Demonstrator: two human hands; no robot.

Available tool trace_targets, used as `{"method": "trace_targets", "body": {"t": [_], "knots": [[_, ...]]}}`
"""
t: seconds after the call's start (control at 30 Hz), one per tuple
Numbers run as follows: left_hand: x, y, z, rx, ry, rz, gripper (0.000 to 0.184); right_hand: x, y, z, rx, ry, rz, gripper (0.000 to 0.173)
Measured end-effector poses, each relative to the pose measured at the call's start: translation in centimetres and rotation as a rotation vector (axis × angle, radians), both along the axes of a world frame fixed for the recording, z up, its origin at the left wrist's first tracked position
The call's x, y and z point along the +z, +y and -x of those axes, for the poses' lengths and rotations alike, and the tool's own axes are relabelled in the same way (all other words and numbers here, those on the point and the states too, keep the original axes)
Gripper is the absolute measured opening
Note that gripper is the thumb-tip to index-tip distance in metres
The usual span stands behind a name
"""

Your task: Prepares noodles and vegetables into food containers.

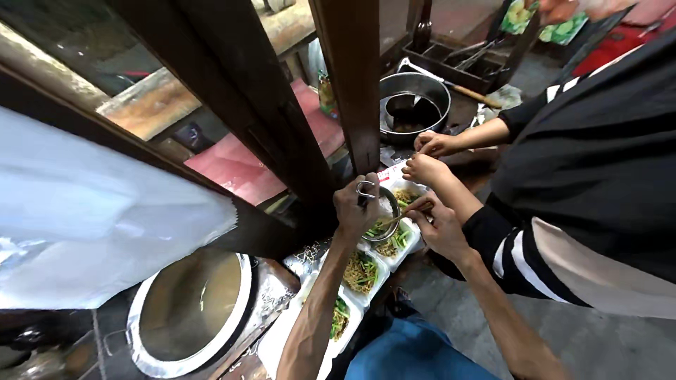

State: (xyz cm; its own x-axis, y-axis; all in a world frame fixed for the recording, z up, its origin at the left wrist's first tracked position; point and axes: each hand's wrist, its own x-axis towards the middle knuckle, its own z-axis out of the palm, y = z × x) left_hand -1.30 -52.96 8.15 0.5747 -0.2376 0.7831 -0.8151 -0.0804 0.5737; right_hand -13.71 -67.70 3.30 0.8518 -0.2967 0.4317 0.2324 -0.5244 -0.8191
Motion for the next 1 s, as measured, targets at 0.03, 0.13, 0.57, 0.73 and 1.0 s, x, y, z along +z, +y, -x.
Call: {"method": "trace_targets", "body": {"t": [0.03, 0.13, 0.57, 0.73, 1.0], "knots": [[-0.1, -0.7, -0.3, -0.033, -0.026, -0.004, 0.042, 0.3, -0.6, -0.5, 0.012, 0.008, 0.036, 0.015], [-0.4, -2.8, -1.1, -0.121, -0.088, 0.021, 0.037, 1.6, -2.2, -2.1, 0.037, 0.032, 0.107, 0.011], [-2.7, -9.7, -3.3, -0.196, -0.164, -0.021, 0.038, 4.5, -8.0, -2.7, 0.022, 0.043, 0.320, 0.010], [-3.3, -10.7, -3.6, -0.186, -0.194, -0.056, 0.033, 3.3, -8.3, -2.8, -0.066, -0.020, 0.276, 0.012], [-3.5, -11.2, -3.7, -0.179, -0.186, -0.099, 0.034, 2.1, -8.7, -2.5, -0.023, 0.009, 0.286, 0.012]]}}
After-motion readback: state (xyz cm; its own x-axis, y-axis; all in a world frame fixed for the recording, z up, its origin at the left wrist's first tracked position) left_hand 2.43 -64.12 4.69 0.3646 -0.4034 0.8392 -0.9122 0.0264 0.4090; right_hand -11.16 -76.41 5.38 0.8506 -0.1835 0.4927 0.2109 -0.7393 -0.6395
